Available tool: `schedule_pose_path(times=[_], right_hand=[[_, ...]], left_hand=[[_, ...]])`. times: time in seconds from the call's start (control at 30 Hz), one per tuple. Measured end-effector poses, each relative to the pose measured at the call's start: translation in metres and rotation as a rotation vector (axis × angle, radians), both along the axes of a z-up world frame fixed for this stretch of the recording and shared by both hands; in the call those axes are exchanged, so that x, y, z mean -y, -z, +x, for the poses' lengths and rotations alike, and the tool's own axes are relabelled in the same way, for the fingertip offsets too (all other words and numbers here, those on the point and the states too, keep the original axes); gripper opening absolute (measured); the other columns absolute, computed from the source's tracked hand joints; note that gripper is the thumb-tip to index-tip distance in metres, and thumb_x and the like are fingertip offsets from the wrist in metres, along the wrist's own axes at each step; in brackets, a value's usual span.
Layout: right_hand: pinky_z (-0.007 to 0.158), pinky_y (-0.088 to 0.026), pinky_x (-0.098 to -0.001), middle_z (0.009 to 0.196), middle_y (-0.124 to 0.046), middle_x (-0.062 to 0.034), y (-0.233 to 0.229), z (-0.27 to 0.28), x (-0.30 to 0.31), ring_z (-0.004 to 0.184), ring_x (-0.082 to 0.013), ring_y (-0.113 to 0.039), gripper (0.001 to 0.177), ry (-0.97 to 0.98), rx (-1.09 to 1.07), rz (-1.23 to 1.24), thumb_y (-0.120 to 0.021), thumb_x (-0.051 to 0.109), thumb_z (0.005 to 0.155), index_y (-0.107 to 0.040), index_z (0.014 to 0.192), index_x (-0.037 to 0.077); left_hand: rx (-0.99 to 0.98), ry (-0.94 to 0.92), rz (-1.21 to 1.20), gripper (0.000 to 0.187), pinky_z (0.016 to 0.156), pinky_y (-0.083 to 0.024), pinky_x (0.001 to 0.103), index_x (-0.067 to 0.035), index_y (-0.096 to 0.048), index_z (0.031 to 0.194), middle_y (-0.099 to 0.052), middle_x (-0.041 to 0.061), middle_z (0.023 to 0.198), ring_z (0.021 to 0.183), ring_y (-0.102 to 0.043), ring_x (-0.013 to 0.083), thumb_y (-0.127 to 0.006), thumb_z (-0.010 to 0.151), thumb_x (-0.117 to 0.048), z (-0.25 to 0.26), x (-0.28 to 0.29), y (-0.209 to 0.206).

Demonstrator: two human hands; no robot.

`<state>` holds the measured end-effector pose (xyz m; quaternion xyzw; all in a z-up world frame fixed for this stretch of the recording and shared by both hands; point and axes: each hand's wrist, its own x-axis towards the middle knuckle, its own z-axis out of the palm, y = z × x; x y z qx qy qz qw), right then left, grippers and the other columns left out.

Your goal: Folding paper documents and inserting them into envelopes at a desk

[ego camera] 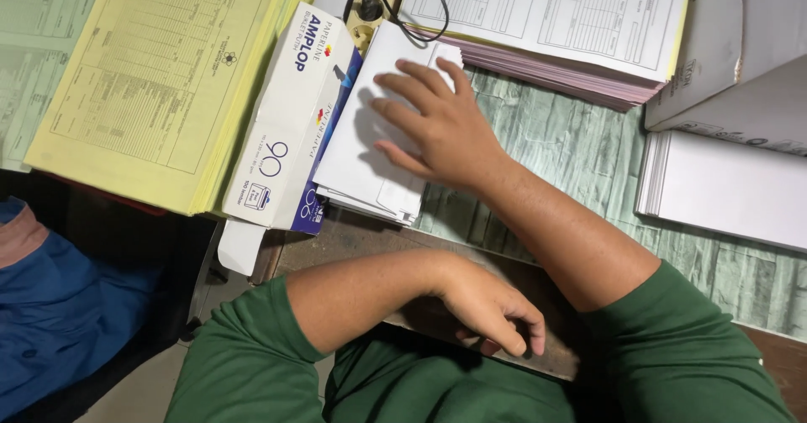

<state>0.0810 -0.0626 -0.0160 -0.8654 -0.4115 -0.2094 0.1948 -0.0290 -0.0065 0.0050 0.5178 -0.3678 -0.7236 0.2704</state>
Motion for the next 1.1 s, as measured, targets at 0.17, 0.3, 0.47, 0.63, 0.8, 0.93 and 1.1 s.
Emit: schedule_pose_path(times=[0.17, 0.3, 0.47, 0.63, 0.8, 0.93, 1.1], right_hand=[[0.102, -0.042, -0.0594, 0.126, -0.069, -0.0106, -0.038, -0.044, 0.010, 0.119, -0.0322, -0.061, 0.039, -0.160, 0.001, -0.022, -0.060, 0.046, 0.100, -0.067, 0.120, 0.013], [0.098, -0.045, -0.0488, 0.125, -0.068, -0.0103, -0.071, -0.079, 0.050, 0.117, -0.0320, -0.061, 0.034, -0.214, -0.269, -0.167, -0.065, 0.034, 0.099, -0.063, 0.127, 0.014], [0.100, -0.053, -0.0427, 0.126, -0.072, -0.0104, -0.068, -0.104, 0.149, 0.110, -0.0288, -0.067, 0.039, 0.084, -0.530, -0.212, -0.070, 0.022, 0.091, -0.068, 0.130, 0.012], [0.089, -0.061, -0.0489, 0.129, -0.071, -0.0085, -0.054, -0.135, 0.245, 0.108, -0.0313, -0.069, 0.042, 0.700, -0.651, -0.445, -0.070, 0.024, 0.091, -0.067, 0.132, 0.015], [0.093, -0.057, -0.0431, 0.115, -0.075, -0.0172, -0.053, -0.145, 0.246, 0.101, -0.0306, -0.070, 0.029, 0.594, -0.380, -0.140, -0.077, 0.007, 0.095, -0.074, 0.122, -0.002], [0.082, -0.055, -0.0457, 0.118, -0.072, -0.0195, -0.036, -0.103, 0.214, 0.102, -0.0371, -0.069, 0.026, 0.449, -0.258, -0.045, -0.073, 0.001, 0.098, -0.071, 0.124, -0.001], [0.078, -0.056, -0.0557, 0.131, -0.068, -0.0261, -0.016, -0.026, 0.196, 0.110, -0.0469, -0.066, 0.043, 0.467, -0.039, -0.090, -0.067, -0.013, 0.088, -0.068, 0.131, -0.008]], left_hand=[[-0.012, 0.032, -0.012, 0.054, 0.057, -0.049, 0.029, -0.009, -0.055, 0.137, -0.064, 0.011, 0.083, 0.060, -0.056, 0.0197, -0.050, 0.086, -0.026, 0.000, 0.000, 0.004], [0.123, 0.063, -0.009, 0.051, 0.065, -0.050, 0.029, -0.016, -0.055, 0.136, -0.066, 0.005, 0.082, 0.062, -0.059, 0.0160, -0.046, 0.086, -0.023, 0.008, -0.004, -0.038], [0.007, -0.039, -0.094, 0.048, 0.059, -0.049, 0.026, -0.012, -0.055, 0.137, -0.060, 0.002, 0.075, 0.055, -0.061, 0.0149, -0.052, 0.090, -0.023, 0.011, -0.008, -0.018], [0.064, -0.270, -0.147, 0.036, 0.049, -0.055, 0.019, -0.010, -0.058, 0.135, -0.055, -0.006, 0.065, 0.054, -0.060, 0.0066, -0.056, 0.100, -0.016, 0.013, -0.010, -0.017], [0.154, -0.690, -0.253, 0.019, 0.069, -0.049, 0.023, -0.013, -0.066, 0.115, -0.043, -0.008, 0.066, 0.059, -0.042, 0.0057, -0.063, 0.096, -0.013, 0.015, -0.005, -0.007], [0.150, -0.835, -0.343, 0.012, 0.074, -0.060, 0.029, -0.010, -0.064, 0.108, -0.041, -0.008, 0.059, 0.057, -0.052, 0.0066, -0.062, 0.096, -0.012, 0.019, 0.002, 0.011], [0.280, -0.916, -0.386, 0.009, 0.062, -0.041, 0.023, -0.012, -0.065, 0.104, -0.040, -0.010, 0.060, 0.055, -0.039, 0.0042, -0.063, 0.095, -0.011, 0.020, -0.002, 0.014]])
